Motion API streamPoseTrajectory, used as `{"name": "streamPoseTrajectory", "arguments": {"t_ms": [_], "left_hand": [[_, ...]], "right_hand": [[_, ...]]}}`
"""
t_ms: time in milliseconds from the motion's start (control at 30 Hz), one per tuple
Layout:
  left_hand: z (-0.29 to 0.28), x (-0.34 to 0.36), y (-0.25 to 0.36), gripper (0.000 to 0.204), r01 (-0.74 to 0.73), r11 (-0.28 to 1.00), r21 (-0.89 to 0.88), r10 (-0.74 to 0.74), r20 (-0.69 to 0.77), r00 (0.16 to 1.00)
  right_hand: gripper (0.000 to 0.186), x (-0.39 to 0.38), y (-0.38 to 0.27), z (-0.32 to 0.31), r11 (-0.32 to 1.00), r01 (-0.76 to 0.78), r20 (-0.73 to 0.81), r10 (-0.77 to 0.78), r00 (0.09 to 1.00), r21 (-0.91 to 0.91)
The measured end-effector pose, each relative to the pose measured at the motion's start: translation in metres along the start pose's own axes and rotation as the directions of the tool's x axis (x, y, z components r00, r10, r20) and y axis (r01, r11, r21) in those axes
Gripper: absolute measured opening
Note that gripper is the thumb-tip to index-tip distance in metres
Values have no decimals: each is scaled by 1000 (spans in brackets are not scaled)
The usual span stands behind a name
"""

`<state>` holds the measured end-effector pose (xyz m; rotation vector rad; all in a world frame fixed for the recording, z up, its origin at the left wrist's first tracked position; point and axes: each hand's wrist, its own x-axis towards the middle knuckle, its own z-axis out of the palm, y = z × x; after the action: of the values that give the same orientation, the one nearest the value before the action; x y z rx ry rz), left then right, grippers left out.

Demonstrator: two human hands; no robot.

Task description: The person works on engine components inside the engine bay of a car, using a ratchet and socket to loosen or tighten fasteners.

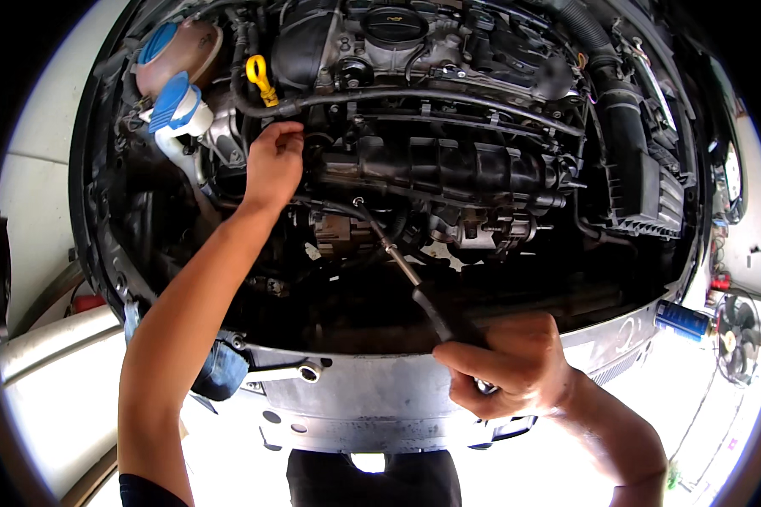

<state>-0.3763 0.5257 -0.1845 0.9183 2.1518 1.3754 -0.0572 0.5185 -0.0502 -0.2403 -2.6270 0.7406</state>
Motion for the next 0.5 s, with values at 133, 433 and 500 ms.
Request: {"name": "streamPoseTrajectory", "arguments": {"t_ms": [133, 433, 500], "left_hand": [[-41, -91, 48, 27, 103, 990, -95, -102, 20, 995], [-161, -287, 121, 30, 40, -300, -953, -550, 207, 809], [-190, -346, 108, 29, -89, -242, -966, -698, 110, 708]], "right_hand": [[23, -5, -37, -23, 999, 51, 62, -52, 997, 13], [51, -35, -176, 2, 885, 104, 201, -216, 956, 454], [38, -40, -208, 18, 842, 65, 249, -230, 941, 535]]}}
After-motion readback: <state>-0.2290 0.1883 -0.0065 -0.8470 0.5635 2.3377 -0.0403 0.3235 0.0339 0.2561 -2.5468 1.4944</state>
